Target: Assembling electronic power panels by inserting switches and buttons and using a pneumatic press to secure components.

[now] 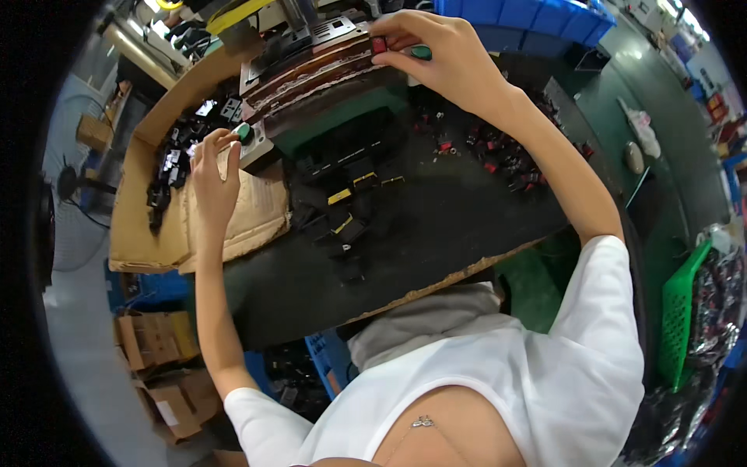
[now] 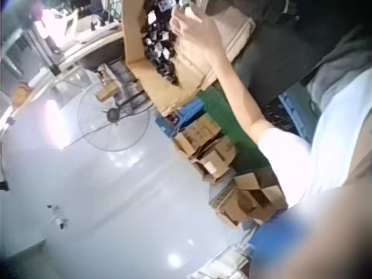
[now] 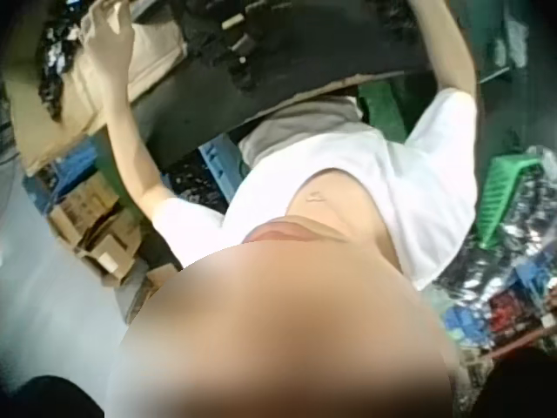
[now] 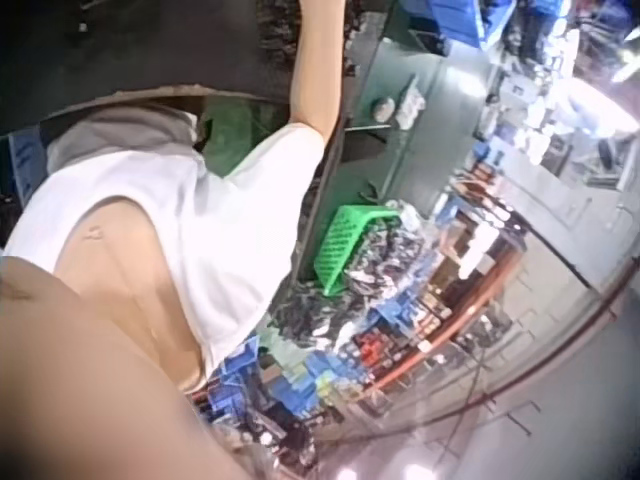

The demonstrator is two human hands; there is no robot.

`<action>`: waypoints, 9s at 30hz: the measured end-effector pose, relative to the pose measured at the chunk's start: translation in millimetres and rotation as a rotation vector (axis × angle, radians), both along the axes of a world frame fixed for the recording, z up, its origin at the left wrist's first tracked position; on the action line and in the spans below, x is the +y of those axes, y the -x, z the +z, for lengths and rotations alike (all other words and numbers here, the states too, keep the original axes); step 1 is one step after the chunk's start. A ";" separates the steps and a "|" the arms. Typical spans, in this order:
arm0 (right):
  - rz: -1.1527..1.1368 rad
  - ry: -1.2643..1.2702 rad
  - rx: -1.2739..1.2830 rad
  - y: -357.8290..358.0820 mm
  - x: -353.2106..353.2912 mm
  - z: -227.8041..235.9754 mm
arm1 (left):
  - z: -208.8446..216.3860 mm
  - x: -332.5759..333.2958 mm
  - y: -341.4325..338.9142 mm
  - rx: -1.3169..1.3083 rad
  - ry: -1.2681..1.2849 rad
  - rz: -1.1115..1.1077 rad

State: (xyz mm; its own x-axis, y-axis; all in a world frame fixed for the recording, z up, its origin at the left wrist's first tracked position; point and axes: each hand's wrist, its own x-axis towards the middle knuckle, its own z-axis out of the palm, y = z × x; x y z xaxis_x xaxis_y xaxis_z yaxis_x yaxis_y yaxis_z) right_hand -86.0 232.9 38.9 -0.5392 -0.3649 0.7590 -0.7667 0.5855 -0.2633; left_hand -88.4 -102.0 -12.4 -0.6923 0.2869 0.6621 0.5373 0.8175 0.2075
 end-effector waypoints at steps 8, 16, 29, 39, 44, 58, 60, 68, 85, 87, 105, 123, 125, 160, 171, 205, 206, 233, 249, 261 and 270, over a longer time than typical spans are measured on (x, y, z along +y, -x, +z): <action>0.127 0.182 -0.479 91.2 -15.4 18.0 | -4.6 -0.5 -0.2 0.070 0.044 -0.037; 0.118 -0.155 -0.407 116.9 -22.6 22.7 | -10.5 -2.3 -2.3 0.083 0.075 -0.041; -0.142 -0.280 -0.151 71.6 3.1 61.7 | -7.5 0.9 -1.5 0.060 0.061 -0.048; -0.115 -0.546 -0.628 61.4 47.4 0.3 | -6.4 -4.1 5.0 -0.014 0.027 -0.023; -0.117 -0.577 -0.734 70.3 44.4 5.1 | -7.7 -1.4 4.4 -0.019 0.036 -0.019; -0.111 -0.579 -0.862 67.8 41.1 13.1 | 6.4 -12.6 2.2 0.103 0.097 0.062; -0.127 -0.563 -0.867 65.6 38.8 14.7 | 10.2 -15.7 1.7 0.131 0.075 0.092; -0.150 -0.250 -0.697 48.1 -22.1 40.0 | 8.6 -19.0 0.1 0.155 0.124 0.183; 0.198 -0.291 -0.051 95.5 -63.1 36.0 | 17.3 1.5 -1.1 -0.263 -0.521 -0.119; 0.207 -0.399 0.328 52.0 -77.2 41.2 | 22.0 -0.2 -6.8 -0.447 -0.785 -0.269; 0.023 -0.346 0.561 -52.5 -62.7 -12.1 | 15.1 57.1 -59.1 -0.698 -0.802 -0.575; 0.028 -0.447 0.302 -53.5 -68.7 8.8 | 28.2 50.1 -60.8 -0.389 -0.559 -0.523; -0.011 -0.344 0.254 -47.8 -56.1 14.8 | 27.9 42.4 -55.9 -0.325 -0.505 -0.483; 0.325 0.506 -0.913 -47.7 -21.3 -13.8 | 27.1 46.3 -60.8 -0.612 -0.709 -0.416; 0.191 0.970 -1.533 -37.8 -20.8 -22.1 | 35.4 45.5 -61.8 -1.270 -1.087 -0.494; 0.468 0.467 -0.893 -58.8 -34.4 -24.9 | -5.9 83.5 -84.1 -0.831 -1.266 -0.614; 0.473 0.465 -0.892 -58.5 -34.5 -24.8 | -4.7 83.6 -84.9 -0.826 -1.266 -0.611; 0.125 -0.183 -0.308 -37.7 -43.1 -56.0 | -21.4 -6.3 -180.1 0.173 -1.471 0.129; 0.121 -0.277 -0.288 -37.9 -59.1 -49.1 | -24.1 -58.6 -203.2 0.412 -1.526 0.343; 0.144 -0.451 0.071 -22.5 -51.3 -48.5 | -11.0 -86.1 -208.0 0.556 -1.374 0.470; 0.208 -0.431 0.009 -12.0 -53.3 -34.8 | 6.0 -90.9 -64.7 -0.157 -0.372 0.272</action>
State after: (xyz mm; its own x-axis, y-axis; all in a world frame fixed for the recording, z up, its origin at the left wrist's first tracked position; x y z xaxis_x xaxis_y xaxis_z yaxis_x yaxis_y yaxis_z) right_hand -74.0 179.6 4.1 -0.4152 -0.7472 0.5190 -0.8806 0.4734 -0.0230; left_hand -23.8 -192.8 -6.4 -0.8091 -0.1546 0.5670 0.2530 0.7792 0.5735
